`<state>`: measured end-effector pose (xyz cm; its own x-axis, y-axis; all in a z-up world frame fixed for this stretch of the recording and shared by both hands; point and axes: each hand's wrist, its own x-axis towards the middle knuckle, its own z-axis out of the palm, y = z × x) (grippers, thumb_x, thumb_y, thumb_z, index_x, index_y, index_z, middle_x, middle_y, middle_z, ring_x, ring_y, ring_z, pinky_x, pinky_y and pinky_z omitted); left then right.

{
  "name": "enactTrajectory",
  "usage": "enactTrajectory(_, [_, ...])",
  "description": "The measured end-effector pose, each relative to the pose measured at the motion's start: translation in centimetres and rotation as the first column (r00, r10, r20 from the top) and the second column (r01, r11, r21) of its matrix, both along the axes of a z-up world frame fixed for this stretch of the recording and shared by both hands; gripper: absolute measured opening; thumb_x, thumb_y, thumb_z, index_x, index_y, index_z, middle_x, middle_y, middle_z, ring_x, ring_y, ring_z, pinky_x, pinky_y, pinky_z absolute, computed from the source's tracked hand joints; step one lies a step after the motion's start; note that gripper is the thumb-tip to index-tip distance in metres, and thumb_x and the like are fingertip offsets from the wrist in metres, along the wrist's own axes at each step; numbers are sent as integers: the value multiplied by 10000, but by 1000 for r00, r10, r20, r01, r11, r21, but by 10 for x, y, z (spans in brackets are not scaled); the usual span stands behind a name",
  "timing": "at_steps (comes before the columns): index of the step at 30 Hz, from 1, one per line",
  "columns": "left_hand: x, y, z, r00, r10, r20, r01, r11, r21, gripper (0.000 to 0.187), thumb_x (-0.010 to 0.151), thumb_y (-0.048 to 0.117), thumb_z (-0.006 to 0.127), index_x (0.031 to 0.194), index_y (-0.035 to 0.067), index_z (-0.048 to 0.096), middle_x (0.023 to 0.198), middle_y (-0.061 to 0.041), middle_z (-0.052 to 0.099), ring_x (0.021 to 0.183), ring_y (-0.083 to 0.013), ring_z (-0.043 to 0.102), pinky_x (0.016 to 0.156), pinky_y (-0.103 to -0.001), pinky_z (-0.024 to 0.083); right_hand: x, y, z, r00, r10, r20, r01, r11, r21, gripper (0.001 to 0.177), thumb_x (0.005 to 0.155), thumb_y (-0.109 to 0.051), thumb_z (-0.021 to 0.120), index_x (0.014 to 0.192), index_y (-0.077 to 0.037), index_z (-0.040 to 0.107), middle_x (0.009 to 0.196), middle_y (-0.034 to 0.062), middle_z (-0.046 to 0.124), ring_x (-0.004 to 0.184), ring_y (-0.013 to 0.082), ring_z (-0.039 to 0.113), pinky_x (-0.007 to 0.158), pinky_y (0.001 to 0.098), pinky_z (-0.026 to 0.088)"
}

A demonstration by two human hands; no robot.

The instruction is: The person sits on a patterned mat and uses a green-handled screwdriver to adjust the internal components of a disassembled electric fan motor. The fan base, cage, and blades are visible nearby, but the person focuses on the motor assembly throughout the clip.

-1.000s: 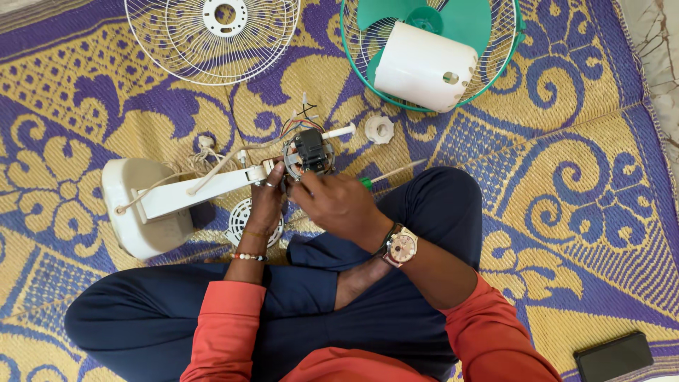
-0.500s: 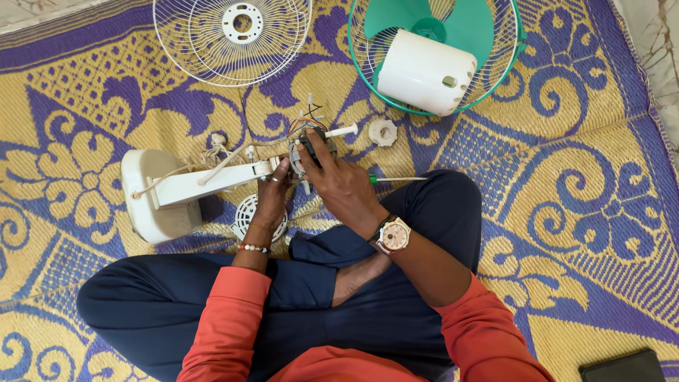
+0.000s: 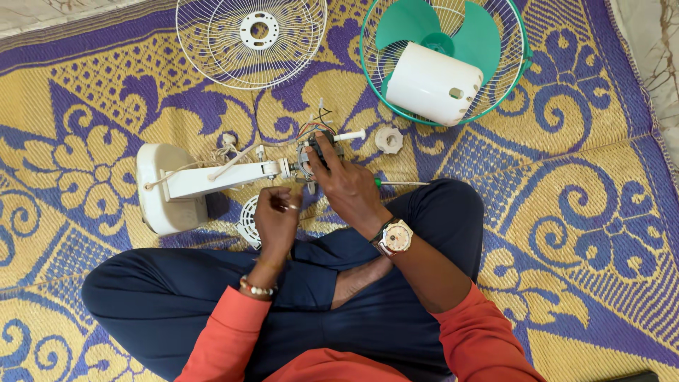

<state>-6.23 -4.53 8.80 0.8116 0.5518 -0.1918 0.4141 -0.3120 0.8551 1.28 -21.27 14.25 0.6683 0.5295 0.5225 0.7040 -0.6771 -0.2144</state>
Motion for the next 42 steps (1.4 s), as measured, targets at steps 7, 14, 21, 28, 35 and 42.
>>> enactTrajectory(7, [27, 4, 63, 756, -609, 241, 313, 660, 683, 953, 620, 223, 964, 1386, -77, 484, 1315, -296, 557, 1242, -444, 524, 1064, -493, 434, -1, 1, -4, 1000, -5, 14, 4, 1000, 30, 471, 907, -95, 709, 1371, -42, 647, 1530, 177, 518, 693, 191, 674, 570, 325, 539])
enactTrajectory(14, [64, 4, 59, 662, -747, 58, 472, 476, 742, 981, 597, 187, 941, 1414, -74, 465, 1337, -260, 586, 1224, -419, 578, 1046, -470, 493, 2, 0, -7, 1000, -9, 20, 10, 1000, -21, 520, 856, -33, 689, 1374, -30, 651, 1537, 183, 525, 668, 168, 665, 556, 313, 533])
enactTrajectory(21, [75, 11, 47, 704, -706, -84, 533, 446, 719, 908, 603, 202, 916, 1373, -77, 525, 1299, -234, 636, 1044, -355, 665, 848, -403, 573, 3, 0, -6, 1000, 18, 14, -18, 999, 47, 414, 918, -104, 716, 1321, -20, 676, 1511, 188, 536, 648, 171, 654, 542, 318, 525])
enactTrajectory(28, [85, 14, 50, 655, -750, -92, 393, 235, 889, 953, 495, 401, 914, 1253, -53, 556, 1103, -160, 648, 880, -326, 707, 806, -453, 591, 1, -1, -7, 1000, 8, 21, -9, 1000, 27, 433, 904, -94, 723, 1330, -29, 682, 1505, 188, 549, 644, 168, 653, 541, 315, 527])
enactTrajectory(35, [82, 12, 45, 691, -701, -178, 504, 290, 813, 909, 578, 374, 884, 1284, -92, 552, 1118, -184, 630, 696, -319, 696, 572, -395, 582, 0, -1, -8, 999, 8, 39, -9, 999, 35, 449, 903, -134, 748, 1338, -46, 682, 1496, 180, 556, 653, 177, 659, 546, 317, 530])
enactTrajectory(42, [80, 12, 41, 702, -691, -173, 496, 300, 815, 876, 614, 394, 869, 1272, -87, 549, 984, -163, 648, 666, -316, 678, 560, -393, 568, -2, 1, -12, 999, 15, 31, -17, 999, 50, 427, 893, -140, 762, 1304, -39, 699, 1478, 183, 571, 679, 191, 679, 533, 311, 533])
